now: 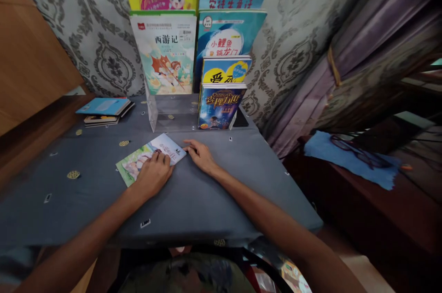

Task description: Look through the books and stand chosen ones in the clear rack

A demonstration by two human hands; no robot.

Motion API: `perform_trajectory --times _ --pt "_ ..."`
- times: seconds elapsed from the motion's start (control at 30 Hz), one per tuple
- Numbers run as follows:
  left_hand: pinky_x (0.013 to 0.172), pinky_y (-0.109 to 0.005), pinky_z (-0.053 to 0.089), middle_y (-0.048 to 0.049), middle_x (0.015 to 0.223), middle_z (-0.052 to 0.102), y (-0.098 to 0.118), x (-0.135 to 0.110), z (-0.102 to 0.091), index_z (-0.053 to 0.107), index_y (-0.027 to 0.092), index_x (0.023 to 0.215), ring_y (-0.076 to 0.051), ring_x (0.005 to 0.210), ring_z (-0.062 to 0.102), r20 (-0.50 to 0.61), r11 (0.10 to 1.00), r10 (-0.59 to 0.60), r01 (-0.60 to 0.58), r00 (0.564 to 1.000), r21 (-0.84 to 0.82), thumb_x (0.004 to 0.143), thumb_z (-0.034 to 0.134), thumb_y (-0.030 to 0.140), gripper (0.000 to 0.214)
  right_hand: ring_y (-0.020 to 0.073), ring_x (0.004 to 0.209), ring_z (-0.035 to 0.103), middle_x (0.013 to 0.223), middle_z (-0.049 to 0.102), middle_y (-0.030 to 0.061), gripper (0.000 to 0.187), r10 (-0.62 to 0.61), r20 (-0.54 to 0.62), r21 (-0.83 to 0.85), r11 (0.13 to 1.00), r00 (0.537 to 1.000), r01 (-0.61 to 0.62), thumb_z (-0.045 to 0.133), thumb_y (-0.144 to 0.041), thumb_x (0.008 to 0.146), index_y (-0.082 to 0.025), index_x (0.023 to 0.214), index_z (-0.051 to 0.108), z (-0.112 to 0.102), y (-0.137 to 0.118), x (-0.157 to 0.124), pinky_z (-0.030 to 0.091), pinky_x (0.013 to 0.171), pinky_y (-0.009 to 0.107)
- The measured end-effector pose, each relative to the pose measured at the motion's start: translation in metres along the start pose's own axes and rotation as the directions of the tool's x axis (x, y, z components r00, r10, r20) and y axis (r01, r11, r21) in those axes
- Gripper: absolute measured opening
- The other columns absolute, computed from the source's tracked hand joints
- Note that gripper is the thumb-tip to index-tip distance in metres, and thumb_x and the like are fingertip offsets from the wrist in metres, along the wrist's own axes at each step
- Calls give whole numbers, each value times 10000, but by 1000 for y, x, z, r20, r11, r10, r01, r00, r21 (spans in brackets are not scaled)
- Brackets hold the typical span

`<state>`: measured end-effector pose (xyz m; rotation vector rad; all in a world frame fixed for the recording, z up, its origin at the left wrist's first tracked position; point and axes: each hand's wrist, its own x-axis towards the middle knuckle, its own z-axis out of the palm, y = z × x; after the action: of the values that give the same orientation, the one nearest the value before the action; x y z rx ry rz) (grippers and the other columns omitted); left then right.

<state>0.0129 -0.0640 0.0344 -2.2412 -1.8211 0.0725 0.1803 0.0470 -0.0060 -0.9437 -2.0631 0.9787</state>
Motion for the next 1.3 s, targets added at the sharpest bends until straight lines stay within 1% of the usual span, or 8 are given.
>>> perform_trajectory --times 0.23,0.47,0.67,0.87,0.93,1.07,1.17,1.3 --pt "817 -429 547 -213 1013 676 0 0 -1 651 85 1017 -348 1121 600 11 1000 0 0 1000 -21 988 380 199 296 179 867 688 996 773 54 381 20 -50 -9 1000 999 -21 450 -126 907 -193 1251 599 -1 0 -2 497 824 327" --pt "750 -404 552 -195 979 692 -6 4 -15 668 113 956 -314 965 676 48 996 -44 48 998 -77 975 387 205 297 156 742 669 948 777 35 383 17 -75 -25 1000 997 -19 446 -127 905 -202 1250 595 -3 0 -3 500 793 313" --pt "718 -389 543 -190 1019 692 -7 6 -25 665 102 998 -308 894 705 140 998 -36 42 989 -40 962 390 178 288 166 773 685 896 773 34 391 22 -59 -24 999 998 -24 460 -114 888 -182 1246 601 -3 -2 -3 502 803 311" --pt "676 -366 531 -177 1019 680 -6 6 -26 666 110 984 -289 845 705 132 997 -61 66 989 -36 963 373 190 305 173 802 684 942 772 36 382 24 -98 -34 999 995 -28 449 -139 907 -201 1254 596 -4 -3 -5 504 820 323" --pt "675 -360 530 -173 996 677 -5 6 -25 669 111 972 -283 850 699 120 997 -61 65 991 -30 962 371 190 308 182 839 680 988 766 47 374 2 -145 -43 999 989 -8 447 -161 920 -207 1264 587 -5 -6 -7 505 821 327" --pt "682 -367 536 -181 978 666 -2 4 -22 674 113 963 -299 923 680 91 999 -33 36 995 -35 960 373 181 310 201 964 663 1082 739 62 373 -125 -206 -84 990 971 110 433 -201 950 -229 1295 572 -6 -14 -14 505 824 321" --pt "716 -383 546 -195 1007 664 4 2 -20 673 108 987 -322 1015 657 87 997 -48 53 995 -53 976 385 229 312 200 923 662 994 736 59 373 -166 -128 -158 977 978 145 444 -190 950 -225 1293 586 -5 -18 -17 500 816 316" --pt "794 -413 543 -203 1054 668 3 0 -16 667 104 1029 -337 1101 624 60 995 -51 56 997 -81 972 432 257 286 206 857 659 941 723 70 353 -148 -8 -272 952 989 141 473 -181 944 -213 1265 616 -1 -15 -18 497 811 330"
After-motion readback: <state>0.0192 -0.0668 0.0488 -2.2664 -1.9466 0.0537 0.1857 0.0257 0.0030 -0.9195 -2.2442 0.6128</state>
